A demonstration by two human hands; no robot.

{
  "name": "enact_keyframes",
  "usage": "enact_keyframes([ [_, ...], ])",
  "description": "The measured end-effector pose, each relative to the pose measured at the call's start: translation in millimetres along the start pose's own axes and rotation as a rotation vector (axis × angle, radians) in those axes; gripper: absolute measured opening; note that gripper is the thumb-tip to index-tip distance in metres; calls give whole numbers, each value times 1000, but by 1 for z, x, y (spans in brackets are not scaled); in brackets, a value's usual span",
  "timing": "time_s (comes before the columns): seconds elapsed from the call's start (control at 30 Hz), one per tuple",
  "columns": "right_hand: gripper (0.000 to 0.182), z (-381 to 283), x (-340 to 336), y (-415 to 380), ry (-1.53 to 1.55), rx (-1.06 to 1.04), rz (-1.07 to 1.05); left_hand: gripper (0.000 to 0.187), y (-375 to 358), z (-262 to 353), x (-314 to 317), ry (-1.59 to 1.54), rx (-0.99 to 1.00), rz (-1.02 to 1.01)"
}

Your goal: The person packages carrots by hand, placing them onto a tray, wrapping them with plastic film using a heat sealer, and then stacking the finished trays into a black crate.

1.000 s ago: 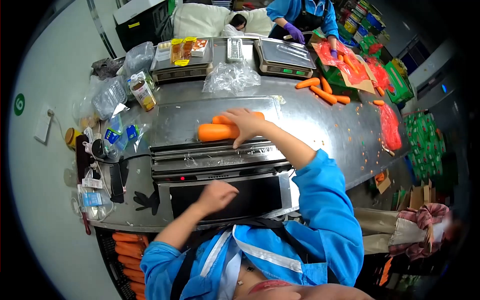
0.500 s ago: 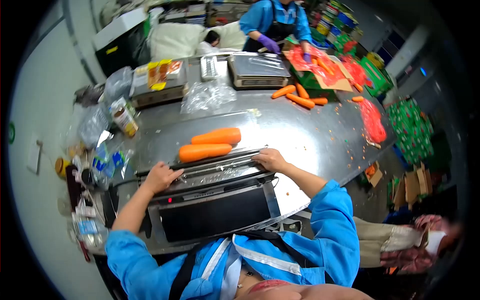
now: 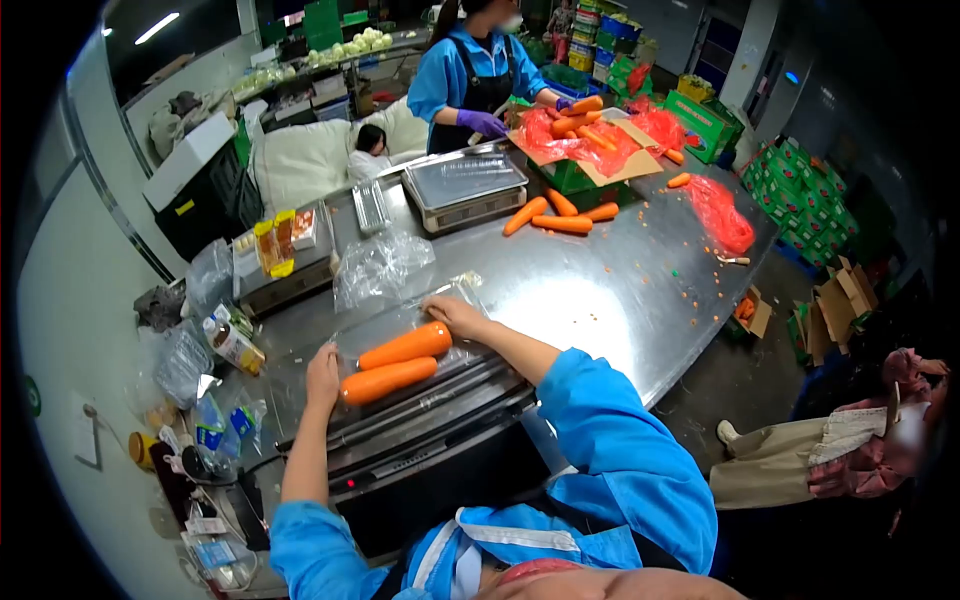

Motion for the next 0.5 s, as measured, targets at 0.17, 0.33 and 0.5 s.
enact_keyframes([
  [0.17,33,-8,-14,-35,-112,-96,-11,19,-32,32,-9,117,87,-293],
  [0.33,38,-15,-21,-72,131,249,-120,38,-62,60,-10,-764,-370,-300],
  [0.5,40,-53,-43,-112,306,341,-178,27,-109,72,-26,-738,-552,-25],
])
Point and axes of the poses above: each hand's wrist, its own y-axis towards the middle knuckle, its own x-axis out of the palm, z = x × y, the point moved 7 cm from there along y, towards the middle knuckle, and after that the axes turned 13 degrees about -y, right-handed, at the moved point
